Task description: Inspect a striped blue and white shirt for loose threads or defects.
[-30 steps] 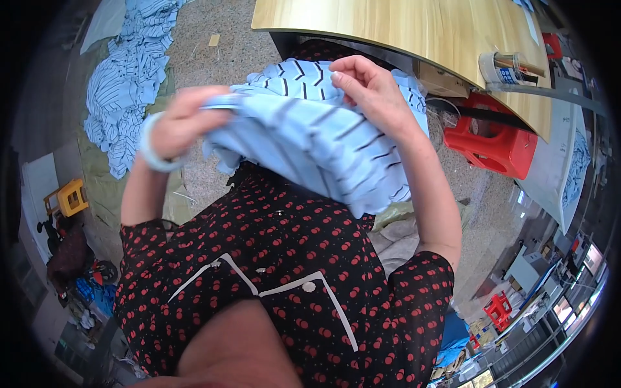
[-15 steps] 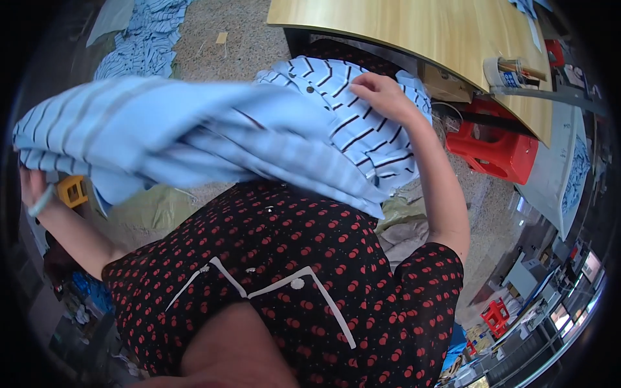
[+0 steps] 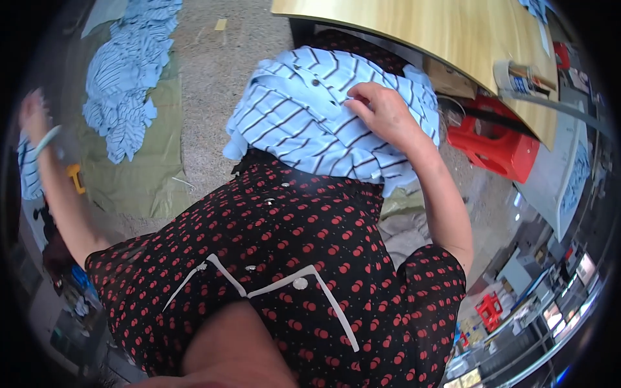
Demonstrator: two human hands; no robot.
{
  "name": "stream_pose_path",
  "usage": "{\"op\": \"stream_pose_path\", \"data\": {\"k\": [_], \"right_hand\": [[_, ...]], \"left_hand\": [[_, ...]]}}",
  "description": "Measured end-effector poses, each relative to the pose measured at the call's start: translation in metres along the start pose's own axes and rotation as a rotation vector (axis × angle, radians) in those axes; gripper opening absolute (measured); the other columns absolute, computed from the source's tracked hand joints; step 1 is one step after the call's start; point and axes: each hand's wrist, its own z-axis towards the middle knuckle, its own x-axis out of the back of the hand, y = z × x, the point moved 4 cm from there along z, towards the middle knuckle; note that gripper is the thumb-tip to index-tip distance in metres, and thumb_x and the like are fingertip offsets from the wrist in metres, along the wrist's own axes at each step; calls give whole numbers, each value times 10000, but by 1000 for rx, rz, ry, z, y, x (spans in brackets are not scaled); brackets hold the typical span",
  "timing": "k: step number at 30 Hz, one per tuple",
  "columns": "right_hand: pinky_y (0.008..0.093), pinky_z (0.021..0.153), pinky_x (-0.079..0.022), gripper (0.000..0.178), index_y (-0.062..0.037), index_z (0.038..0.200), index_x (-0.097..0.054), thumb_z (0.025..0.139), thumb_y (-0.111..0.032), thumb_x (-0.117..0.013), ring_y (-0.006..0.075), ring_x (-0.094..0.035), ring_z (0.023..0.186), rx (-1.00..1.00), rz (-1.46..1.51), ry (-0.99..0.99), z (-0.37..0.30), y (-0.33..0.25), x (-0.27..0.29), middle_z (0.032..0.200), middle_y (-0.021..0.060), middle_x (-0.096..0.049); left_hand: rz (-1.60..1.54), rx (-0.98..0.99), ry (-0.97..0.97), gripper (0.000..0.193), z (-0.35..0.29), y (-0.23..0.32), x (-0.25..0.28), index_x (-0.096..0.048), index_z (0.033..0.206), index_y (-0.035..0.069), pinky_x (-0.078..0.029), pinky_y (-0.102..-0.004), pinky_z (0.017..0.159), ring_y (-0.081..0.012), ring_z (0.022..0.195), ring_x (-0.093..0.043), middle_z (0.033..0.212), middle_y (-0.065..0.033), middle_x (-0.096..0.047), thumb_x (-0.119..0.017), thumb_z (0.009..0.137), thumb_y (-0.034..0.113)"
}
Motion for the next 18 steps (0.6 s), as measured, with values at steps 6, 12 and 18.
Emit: {"op": "stream_pose_path", "data": {"k": [6, 12, 18], "right_hand": [[347, 791, -427, 451, -6, 1064, -504, 694, -210, -659, 296, -527, 941, -23, -250, -12, -71, -5, 21, 1044, 156, -532], [366, 748, -425, 329, -44, 947, -527, 634, 52, -560, 314, -519, 859, -193, -283, 126, -117, 7, -4, 915, 141, -513], [323, 715, -432, 276, -23, 832, -565, 586, 95, -523, 279, -532, 796, -51, -271, 502, -130, -3, 51, 855, 130, -535]], "left_hand": [[-332, -605, -918, 393, -244, 183, -185, -508, 1110, 40, -361, -373, 921, -327, 1087, -451, 1159, -179, -479, -595, 763, 203], [-474, -760, -1155, 477, -289, 263, -239, -457, 1161, 66, -305, -390, 979, -359, 1178, -351, 1277, -219, -338, -522, 690, 104], [-434, -788, -1235, 365, -287, 269, -252, -480, 986, 39, -292, -398, 983, -365, 1172, -339, 1251, -212, -353, -490, 623, 70]]}}
